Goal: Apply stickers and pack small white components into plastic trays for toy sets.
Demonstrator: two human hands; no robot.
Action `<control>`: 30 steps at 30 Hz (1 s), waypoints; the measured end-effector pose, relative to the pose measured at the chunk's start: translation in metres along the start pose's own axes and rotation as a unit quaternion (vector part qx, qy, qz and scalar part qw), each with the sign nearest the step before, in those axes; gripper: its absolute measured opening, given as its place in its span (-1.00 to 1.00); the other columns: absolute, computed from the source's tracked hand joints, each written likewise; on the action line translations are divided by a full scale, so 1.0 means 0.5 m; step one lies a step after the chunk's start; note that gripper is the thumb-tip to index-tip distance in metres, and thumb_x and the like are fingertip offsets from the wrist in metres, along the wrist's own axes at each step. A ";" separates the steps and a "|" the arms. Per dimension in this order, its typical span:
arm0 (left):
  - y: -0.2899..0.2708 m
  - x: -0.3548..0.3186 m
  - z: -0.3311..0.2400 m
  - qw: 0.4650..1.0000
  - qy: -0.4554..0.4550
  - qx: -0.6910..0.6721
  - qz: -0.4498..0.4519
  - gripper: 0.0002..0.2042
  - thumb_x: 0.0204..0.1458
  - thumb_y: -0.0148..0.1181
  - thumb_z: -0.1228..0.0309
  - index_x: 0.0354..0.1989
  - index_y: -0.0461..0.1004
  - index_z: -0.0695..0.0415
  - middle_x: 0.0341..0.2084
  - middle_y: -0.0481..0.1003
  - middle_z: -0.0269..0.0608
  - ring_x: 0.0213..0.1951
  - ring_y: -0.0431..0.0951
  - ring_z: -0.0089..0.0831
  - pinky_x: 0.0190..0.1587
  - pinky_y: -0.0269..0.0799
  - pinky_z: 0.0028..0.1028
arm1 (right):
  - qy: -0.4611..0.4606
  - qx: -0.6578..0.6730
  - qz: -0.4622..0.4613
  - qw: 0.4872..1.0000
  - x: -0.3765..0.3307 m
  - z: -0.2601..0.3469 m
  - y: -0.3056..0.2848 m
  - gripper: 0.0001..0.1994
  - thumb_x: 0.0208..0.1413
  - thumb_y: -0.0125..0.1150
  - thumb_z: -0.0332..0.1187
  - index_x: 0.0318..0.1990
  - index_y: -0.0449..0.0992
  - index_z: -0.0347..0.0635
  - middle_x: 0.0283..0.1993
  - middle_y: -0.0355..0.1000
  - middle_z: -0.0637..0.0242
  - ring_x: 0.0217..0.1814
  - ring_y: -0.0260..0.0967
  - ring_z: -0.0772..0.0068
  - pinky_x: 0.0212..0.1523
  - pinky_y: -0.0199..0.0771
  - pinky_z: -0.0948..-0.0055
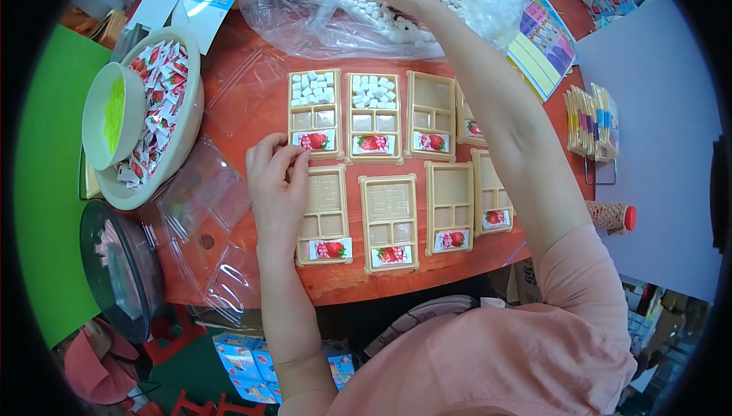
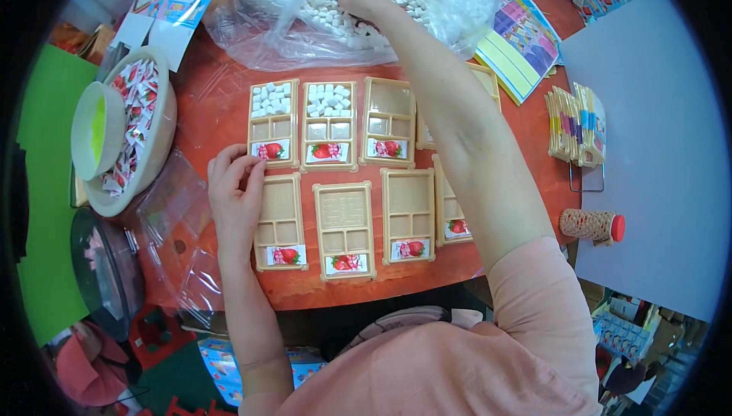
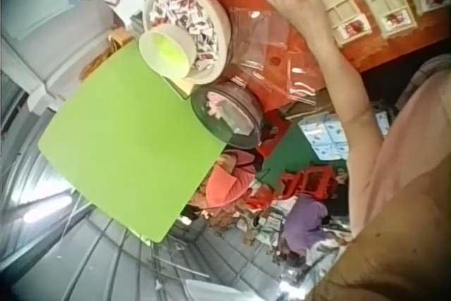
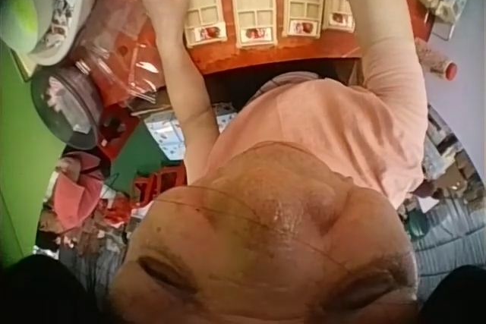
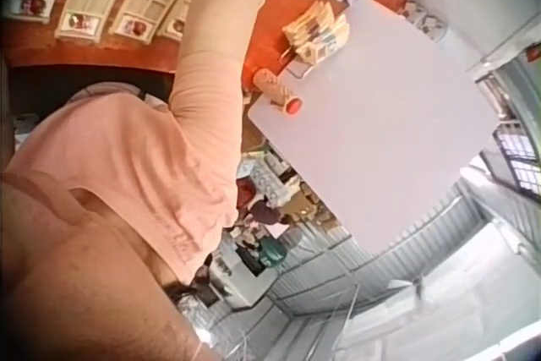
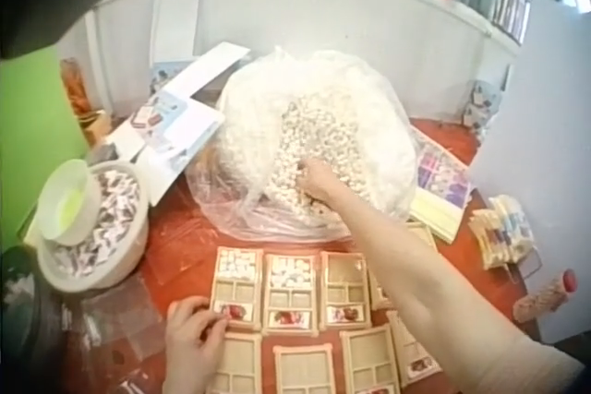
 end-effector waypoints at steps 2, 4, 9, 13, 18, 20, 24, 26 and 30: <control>0.002 -0.001 0.004 1.000 -0.007 -0.004 0.004 -0.89 0.01 0.26 0.57 -0.30 0.54 0.32 -0.13 0.47 -0.10 -0.08 0.43 -0.21 -0.15 0.47 -0.36 | 0.010 -0.033 0.029 0.999 0.001 0.002 0.007 -0.49 -0.06 0.19 -0.20 0.09 0.48 -0.20 -0.04 0.54 0.00 0.07 0.47 -0.06 0.16 0.41 0.13; 0.000 -0.001 0.005 1.000 0.017 0.019 -0.007 -0.89 0.02 0.26 0.57 -0.30 0.55 0.32 -0.15 0.47 -0.11 -0.08 0.43 -0.21 -0.16 0.46 -0.36 | -0.019 -0.094 0.015 0.995 0.000 0.013 0.013 -0.54 -0.01 0.20 -0.21 0.07 0.50 -0.19 -0.10 0.56 0.05 -0.03 0.51 0.03 0.04 0.47 0.19; 0.005 0.004 0.011 1.000 0.003 0.006 0.007 -0.89 0.01 0.27 0.56 -0.29 0.55 0.32 -0.16 0.48 -0.12 -0.09 0.44 -0.22 -0.17 0.45 -0.36 | 0.024 0.177 -0.030 0.983 -0.023 -0.042 -0.017 -0.73 0.09 0.12 -0.46 -0.07 0.53 -0.37 -0.57 0.47 0.06 -0.59 0.42 0.32 -0.52 0.46 0.30; 0.001 -0.006 0.029 1.000 -0.018 -0.010 -0.005 -0.88 0.01 0.28 0.55 -0.30 0.55 0.32 -0.17 0.49 -0.12 -0.11 0.44 -0.23 -0.17 0.46 -0.38 | 0.106 0.236 0.096 0.961 -0.084 0.025 -0.046 -0.74 0.07 0.14 -0.48 -0.09 0.50 -0.43 -0.66 0.34 0.27 -0.74 0.23 0.44 -0.71 0.23 0.40; 0.008 -0.002 0.019 1.000 -0.018 -0.009 0.003 -0.88 0.02 0.28 0.54 -0.29 0.55 0.32 -0.17 0.49 -0.12 -0.11 0.45 -0.25 -0.16 0.46 -0.40 | 0.077 0.272 0.167 0.945 -0.223 0.049 -0.121 -0.76 0.15 0.06 -0.46 -0.07 0.51 -0.38 -0.47 0.44 0.32 -0.54 0.33 0.52 -0.50 0.38 0.51; 0.012 0.002 0.013 1.000 -0.009 -0.012 0.001 -0.88 0.01 0.29 0.53 -0.29 0.56 0.31 -0.17 0.50 -0.13 -0.11 0.46 -0.26 -0.16 0.46 -0.39 | 0.090 0.259 0.187 0.943 -0.296 0.024 -0.120 -0.70 0.13 0.15 -0.37 0.00 0.52 -0.26 -0.38 0.49 0.34 -0.48 0.37 0.58 -0.48 0.39 0.54; 0.015 -0.003 0.022 1.000 -0.003 -0.002 0.001 -0.88 0.02 0.29 0.53 -0.29 0.57 0.31 -0.17 0.51 -0.13 -0.11 0.46 -0.27 -0.15 0.46 -0.40 | 0.125 0.110 0.217 0.962 -0.403 0.041 -0.093 -0.72 0.17 0.24 -0.29 0.03 0.56 -0.02 -0.26 0.52 0.41 -0.33 0.41 0.67 -0.37 0.40 0.60; 0.013 0.000 0.015 1.000 0.005 0.012 -0.002 -0.88 0.02 0.30 0.53 -0.30 0.57 0.30 -0.17 0.51 -0.14 -0.11 0.46 -0.29 -0.15 0.46 -0.40 | 0.036 0.055 0.183 0.981 -0.406 0.038 -0.085 -0.70 0.16 0.25 -0.31 0.05 0.55 -0.02 -0.20 0.52 0.36 -0.26 0.43 0.58 -0.27 0.44 0.54; 0.016 0.001 0.020 1.000 -0.016 -0.008 0.008 -0.88 0.02 0.30 0.52 -0.30 0.57 0.29 -0.17 0.51 -0.15 -0.11 0.46 -0.30 -0.13 0.45 -0.40 | -0.074 -0.029 0.134 0.988 -0.419 0.061 -0.097 -0.66 0.13 0.28 -0.32 0.08 0.53 -0.07 -0.03 0.47 0.28 -0.10 0.43 0.42 -0.05 0.46 0.41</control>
Point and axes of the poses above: each hand's wrist, its own x-axis towards the middle knuckle, its own y-axis out of the palm, z = x × y, the point moved 8 cm from there along x, towards the middle knuckle
